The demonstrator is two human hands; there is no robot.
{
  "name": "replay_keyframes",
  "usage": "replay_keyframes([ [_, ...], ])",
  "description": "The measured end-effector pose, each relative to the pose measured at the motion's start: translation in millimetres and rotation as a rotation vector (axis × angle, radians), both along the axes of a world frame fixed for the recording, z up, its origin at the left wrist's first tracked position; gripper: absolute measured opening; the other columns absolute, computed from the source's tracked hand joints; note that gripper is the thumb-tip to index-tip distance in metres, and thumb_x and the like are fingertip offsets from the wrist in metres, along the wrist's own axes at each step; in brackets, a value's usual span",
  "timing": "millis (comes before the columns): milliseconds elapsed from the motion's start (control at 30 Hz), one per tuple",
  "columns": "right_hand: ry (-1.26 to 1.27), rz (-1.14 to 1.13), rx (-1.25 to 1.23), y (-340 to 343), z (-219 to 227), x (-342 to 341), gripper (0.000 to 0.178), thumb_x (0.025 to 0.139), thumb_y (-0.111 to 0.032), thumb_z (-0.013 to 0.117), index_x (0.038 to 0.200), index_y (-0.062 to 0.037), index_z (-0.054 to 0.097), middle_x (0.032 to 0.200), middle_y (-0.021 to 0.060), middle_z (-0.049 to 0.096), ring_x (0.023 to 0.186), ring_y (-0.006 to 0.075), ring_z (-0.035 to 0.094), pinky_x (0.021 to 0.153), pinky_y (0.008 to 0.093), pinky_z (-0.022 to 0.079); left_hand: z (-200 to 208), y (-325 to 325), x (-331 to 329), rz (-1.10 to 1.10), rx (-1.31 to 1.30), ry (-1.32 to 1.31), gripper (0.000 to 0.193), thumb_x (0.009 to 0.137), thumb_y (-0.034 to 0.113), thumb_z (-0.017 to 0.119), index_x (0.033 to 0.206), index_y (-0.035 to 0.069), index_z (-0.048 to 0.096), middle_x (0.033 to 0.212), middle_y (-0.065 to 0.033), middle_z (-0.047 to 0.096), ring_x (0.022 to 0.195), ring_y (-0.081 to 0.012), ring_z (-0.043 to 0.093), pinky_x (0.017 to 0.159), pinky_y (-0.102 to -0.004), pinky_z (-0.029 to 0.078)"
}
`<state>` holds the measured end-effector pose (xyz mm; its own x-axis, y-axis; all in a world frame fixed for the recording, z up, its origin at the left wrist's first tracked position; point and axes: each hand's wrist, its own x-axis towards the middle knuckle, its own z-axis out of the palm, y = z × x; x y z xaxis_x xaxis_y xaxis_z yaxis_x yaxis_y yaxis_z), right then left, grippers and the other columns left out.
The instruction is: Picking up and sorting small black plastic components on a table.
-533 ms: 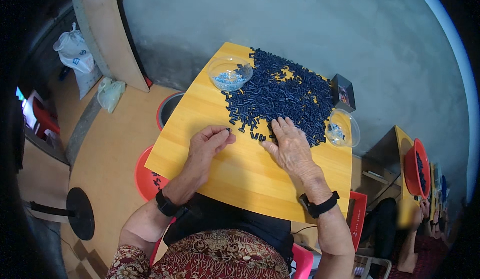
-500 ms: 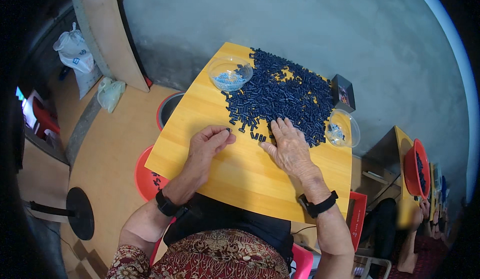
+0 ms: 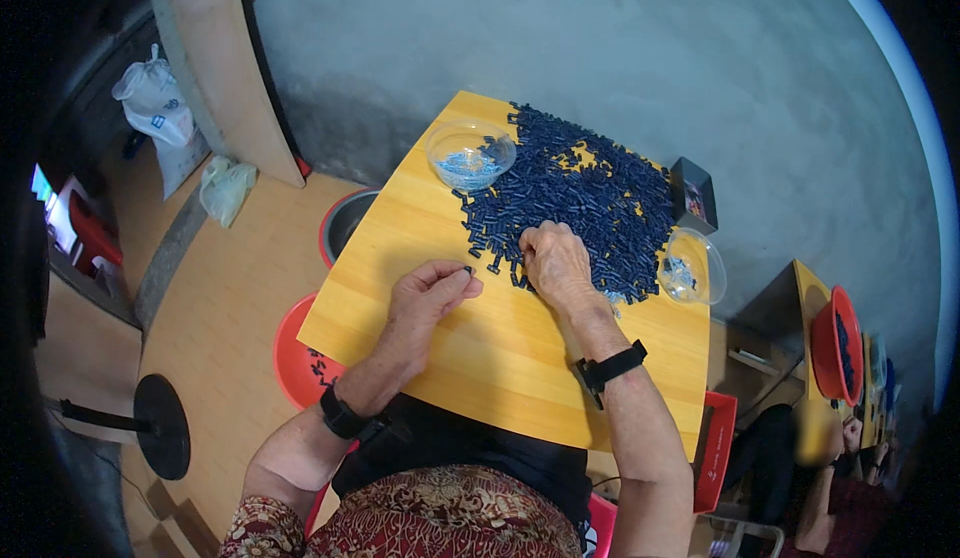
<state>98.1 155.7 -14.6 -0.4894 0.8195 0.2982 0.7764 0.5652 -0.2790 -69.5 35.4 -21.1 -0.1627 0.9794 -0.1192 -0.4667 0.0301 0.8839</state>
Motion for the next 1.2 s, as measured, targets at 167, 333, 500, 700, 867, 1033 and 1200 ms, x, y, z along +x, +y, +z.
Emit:
replay_keyframes([
  [167, 0.020, 0.002, -0.062, 8, 7, 10, 0.007, 0.076, -0.006, 0.062, 0.082, -0.0062, 0.066, 0.086, 0.0123, 0.063, 0.088, 0.0307, 0.060, 0.077, 0.0404, 0.050, -1, 1, -2, -0.006, 0.039, -0.002, 0.021, 0.090, 0.014, 0.063, 0.104, -0.001, 0.061, 0.092, -0.0075, 0.067, 0.086, -0.0113, 0.062, 0.076, -0.0210, 0.047],
  [333, 0.120, -0.108, -0.246, 10, 24, 13, 0.006, 0.078, -0.009, 0.064, 0.082, -0.0047, 0.066, 0.084, 0.0129, 0.067, 0.081, 0.0309, 0.065, 0.073, 0.0396, 0.051, -4, 2, -3, -0.018, 0.045, -0.035, 0.020, 0.090, 0.014, 0.062, 0.103, -0.001, 0.061, 0.091, -0.0079, 0.067, 0.088, -0.0120, 0.063, 0.079, -0.0227, 0.048],
  [500, -0.003, -0.213, -0.325, 5, 26, -4, 0.011, 0.077, -0.016, 0.068, 0.080, -0.0059, 0.068, 0.078, 0.0134, 0.068, 0.079, 0.0313, 0.066, 0.073, 0.0397, 0.052, 0, 1, -2, -0.013, 0.032, -0.011, 0.020, 0.090, 0.014, 0.062, 0.103, -0.001, 0.061, 0.091, -0.0078, 0.067, 0.088, -0.0122, 0.063, 0.079, -0.0233, 0.049],
  [700, -0.175, -0.168, -0.173, 8, 16, -11, 0.015, 0.075, -0.020, 0.066, 0.082, -0.0065, 0.070, 0.081, 0.0165, 0.069, 0.083, 0.0320, 0.067, 0.076, 0.0412, 0.053, 1, 1, -2, -0.017, 0.025, 0.009, 0.020, 0.089, 0.014, 0.062, 0.102, -0.001, 0.061, 0.091, -0.0072, 0.067, 0.087, -0.0118, 0.063, 0.079, -0.0228, 0.048],
  [867, -0.155, -0.139, -0.099, 4, 18, -10, 0.015, 0.075, -0.016, 0.063, 0.081, -0.0053, 0.070, 0.081, 0.0172, 0.068, 0.080, 0.0324, 0.067, 0.075, 0.0402, 0.053, -1, 2, -2, -0.011, 0.020, 0.020, 0.019, 0.089, 0.014, 0.062, 0.102, 0.000, 0.061, 0.090, -0.0065, 0.067, 0.085, -0.0106, 0.062, 0.076, -0.0216, 0.047],
  [1033, 0.443, -0.082, -0.333, 17, 19, 26, 0.009, 0.076, -0.009, 0.061, 0.077, -0.0026, 0.068, 0.070, 0.0080, 0.067, 0.062, 0.0141, 0.062, 0.062, 0.0260, 0.050, 1, 0, 3, 0.007, 0.017, -0.016, 0.019, 0.089, 0.015, 0.063, 0.102, 0.000, 0.062, 0.088, -0.0063, 0.067, 0.081, -0.0080, 0.060, 0.070, -0.0192, 0.044],
  [1200, 0.779, -0.154, -0.475, 16, 67, 89, 0.009, 0.085, -0.013, 0.061, 0.080, -0.0061, 0.063, 0.070, 0.0025, 0.063, 0.061, 0.0070, 0.054, 0.057, 0.0210, 0.043, 2, -1, 1, -0.005, -0.002, 0.002, 0.019, 0.090, 0.015, 0.063, 0.102, 0.001, 0.062, 0.089, -0.0059, 0.067, 0.082, -0.0081, 0.061, 0.071, -0.0188, 0.044],
])
